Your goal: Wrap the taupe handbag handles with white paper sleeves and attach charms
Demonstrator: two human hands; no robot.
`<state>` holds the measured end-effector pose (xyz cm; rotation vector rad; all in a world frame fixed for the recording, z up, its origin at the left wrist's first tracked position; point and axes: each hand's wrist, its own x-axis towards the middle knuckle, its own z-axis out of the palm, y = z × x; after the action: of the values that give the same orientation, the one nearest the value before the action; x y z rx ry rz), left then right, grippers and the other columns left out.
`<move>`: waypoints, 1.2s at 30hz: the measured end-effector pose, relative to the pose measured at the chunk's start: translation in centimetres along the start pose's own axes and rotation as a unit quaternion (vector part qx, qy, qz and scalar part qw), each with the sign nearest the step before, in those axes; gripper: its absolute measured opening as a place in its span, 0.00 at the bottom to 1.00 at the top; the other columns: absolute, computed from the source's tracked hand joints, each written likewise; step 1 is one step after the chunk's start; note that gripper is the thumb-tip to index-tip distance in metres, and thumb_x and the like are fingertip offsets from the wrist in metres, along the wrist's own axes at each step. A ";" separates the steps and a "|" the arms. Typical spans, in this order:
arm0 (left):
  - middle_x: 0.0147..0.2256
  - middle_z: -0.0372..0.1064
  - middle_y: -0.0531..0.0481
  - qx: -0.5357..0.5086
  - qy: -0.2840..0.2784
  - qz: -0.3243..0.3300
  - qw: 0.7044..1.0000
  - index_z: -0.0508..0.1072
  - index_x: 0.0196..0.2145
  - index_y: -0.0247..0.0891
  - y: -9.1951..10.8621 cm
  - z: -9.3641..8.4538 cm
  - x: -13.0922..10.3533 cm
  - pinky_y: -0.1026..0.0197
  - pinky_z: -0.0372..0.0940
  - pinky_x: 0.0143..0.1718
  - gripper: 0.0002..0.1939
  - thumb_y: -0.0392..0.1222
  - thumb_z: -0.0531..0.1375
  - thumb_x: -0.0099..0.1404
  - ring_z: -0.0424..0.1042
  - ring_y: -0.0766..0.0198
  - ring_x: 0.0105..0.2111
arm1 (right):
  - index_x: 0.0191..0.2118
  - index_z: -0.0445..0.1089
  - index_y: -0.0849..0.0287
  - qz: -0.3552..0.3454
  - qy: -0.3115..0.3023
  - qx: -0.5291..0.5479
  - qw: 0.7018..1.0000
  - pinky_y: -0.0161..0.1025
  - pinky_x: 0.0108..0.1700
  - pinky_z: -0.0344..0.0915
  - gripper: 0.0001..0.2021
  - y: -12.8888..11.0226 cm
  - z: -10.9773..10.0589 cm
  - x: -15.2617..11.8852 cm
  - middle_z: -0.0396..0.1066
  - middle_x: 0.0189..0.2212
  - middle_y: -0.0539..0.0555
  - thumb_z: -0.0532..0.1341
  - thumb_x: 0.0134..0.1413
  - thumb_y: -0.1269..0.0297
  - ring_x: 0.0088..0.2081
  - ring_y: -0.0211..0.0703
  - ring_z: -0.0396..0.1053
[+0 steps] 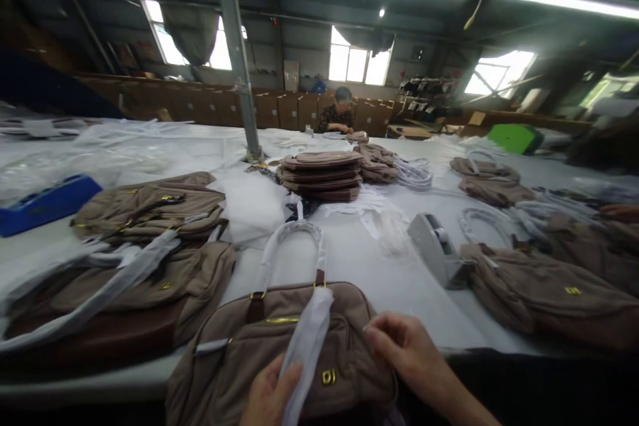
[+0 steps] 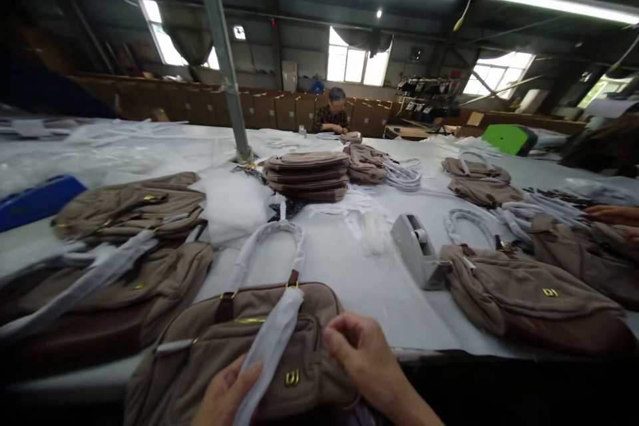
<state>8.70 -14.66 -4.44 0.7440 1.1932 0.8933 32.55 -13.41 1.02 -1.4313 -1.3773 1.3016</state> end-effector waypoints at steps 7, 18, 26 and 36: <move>0.29 0.72 0.46 -0.052 -0.067 0.057 0.995 0.73 0.38 0.31 -1.5 -0.1 0.8 0.64 0.64 0.30 0.24 0.56 0.64 0.53 0.69 0.61 0.28 | 0.25 0.68 0.63 0.032 -0.103 0.029 0.994 0.29 0.20 0.54 0.13 -1.1 8.5 0.7 0.66 0.18 0.50 0.60 0.51 0.57 0.18 0.33 0.59; 0.32 0.73 0.44 -0.046 -0.072 0.078 0.993 0.73 0.40 0.31 -2.2 -0.3 1.0 0.61 0.64 0.35 0.23 0.54 0.62 0.56 0.69 0.57 0.33 | 0.18 0.65 0.62 0.067 -0.003 -0.103 0.992 0.30 0.18 0.49 0.13 1.0 9.8 2.4 0.64 0.14 0.50 0.61 0.47 0.60 0.17 0.35 0.58; 0.28 0.71 0.48 -0.037 -0.089 0.055 0.994 0.72 0.39 0.32 -0.9 -0.1 1.4 0.63 0.63 0.32 0.23 0.56 0.60 0.57 0.67 0.63 0.27 | 0.17 0.62 0.63 0.045 0.016 -0.099 0.994 0.30 0.20 0.49 0.15 1.5 10.0 2.6 0.61 0.16 0.49 0.61 0.45 0.58 0.20 0.33 0.56; 0.14 0.57 0.58 -0.089 -0.045 -0.037 0.994 0.71 0.34 0.34 -1.1 0.5 1.2 0.70 0.49 0.13 0.24 0.60 0.63 0.51 0.52 0.73 0.12 | 0.34 0.59 0.60 0.128 -0.029 0.110 0.985 0.28 0.16 0.57 0.22 2.0 8.6 1.5 0.66 0.17 0.47 0.66 0.38 0.53 0.15 0.33 0.60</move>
<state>9.53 -14.07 -5.84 0.5857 1.0401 0.8825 24.49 -13.32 -2.89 -1.4609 -1.0703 1.6176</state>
